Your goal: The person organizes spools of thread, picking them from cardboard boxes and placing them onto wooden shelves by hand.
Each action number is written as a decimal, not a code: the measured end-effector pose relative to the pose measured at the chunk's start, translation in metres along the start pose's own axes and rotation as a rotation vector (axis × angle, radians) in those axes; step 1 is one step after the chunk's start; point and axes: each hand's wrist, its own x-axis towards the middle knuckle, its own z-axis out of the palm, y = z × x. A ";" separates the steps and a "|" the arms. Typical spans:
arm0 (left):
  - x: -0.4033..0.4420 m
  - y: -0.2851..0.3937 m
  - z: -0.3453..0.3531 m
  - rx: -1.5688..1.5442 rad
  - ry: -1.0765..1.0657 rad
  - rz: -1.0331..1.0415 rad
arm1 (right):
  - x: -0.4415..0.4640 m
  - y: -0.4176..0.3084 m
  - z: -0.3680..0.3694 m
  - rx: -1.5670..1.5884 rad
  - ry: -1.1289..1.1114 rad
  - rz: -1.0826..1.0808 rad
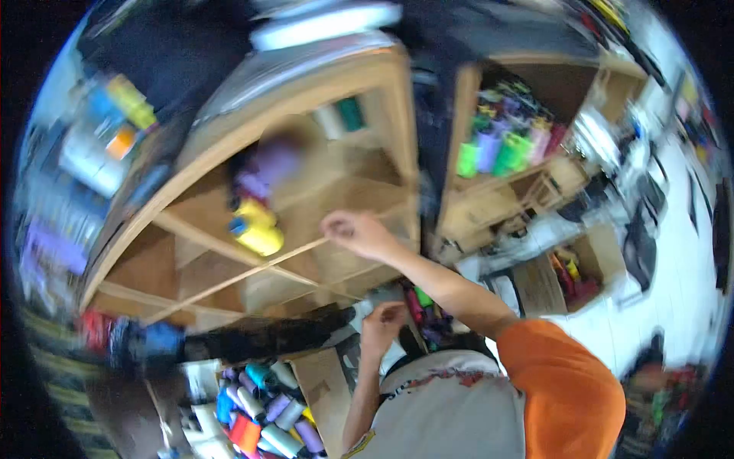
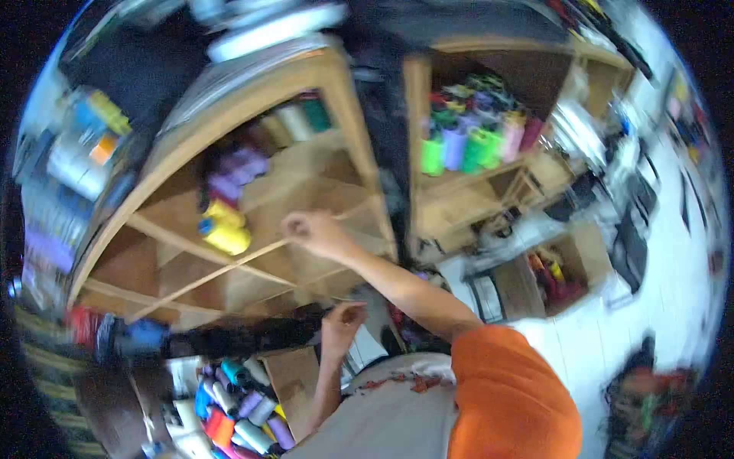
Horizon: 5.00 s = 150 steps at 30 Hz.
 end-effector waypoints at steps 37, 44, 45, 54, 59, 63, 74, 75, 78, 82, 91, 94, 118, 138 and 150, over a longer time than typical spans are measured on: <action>0.084 0.073 0.388 0.010 -0.794 -0.261 | -0.424 0.398 -0.327 -0.246 0.861 1.757; 0.118 0.082 0.426 -0.097 -0.774 -0.242 | -0.447 0.411 -0.343 0.034 0.673 1.827; 0.121 0.086 0.430 -0.066 -0.793 -0.237 | -0.463 0.423 -0.338 0.101 0.660 1.780; 0.108 0.065 0.453 -0.507 -0.851 -0.840 | -0.446 0.182 -0.355 0.681 0.925 0.946; 0.096 0.036 0.451 -0.860 -0.963 -1.013 | -0.416 0.129 -0.312 -0.123 0.576 0.851; 0.095 0.061 0.421 -0.738 -0.801 -0.944 | -0.402 0.109 -0.325 0.075 0.626 0.802; 0.096 0.079 0.360 -1.150 -0.777 -0.784 | -0.448 0.354 -0.403 -0.812 0.098 1.510; 0.097 0.085 0.357 -1.156 -0.753 -0.762 | -0.456 0.376 -0.398 -0.869 0.109 1.451; 0.094 0.085 0.344 -1.161 -0.683 -0.694 | -0.470 0.407 -0.384 -0.853 -0.059 1.445; 0.078 0.080 0.328 -1.217 -0.585 -0.720 | -0.467 0.414 -0.375 -0.992 0.078 1.374; 0.059 0.062 0.305 -1.201 -0.547 -0.764 | -0.448 0.346 -0.400 -0.786 0.392 1.221; 0.066 0.054 0.305 -1.224 -0.603 -0.680 | -0.456 0.299 -0.410 -0.817 0.452 0.993; 0.032 0.038 0.110 -1.463 -0.261 -0.230 | -0.238 -0.055 -0.151 -0.134 -0.411 0.309; -0.019 -0.003 -0.038 -1.577 0.236 0.107 | -0.225 0.029 -0.073 1.245 -0.037 0.896; -0.019 -0.017 -0.052 -1.507 0.294 0.120 | 0.003 -0.006 -0.038 0.177 0.067 0.203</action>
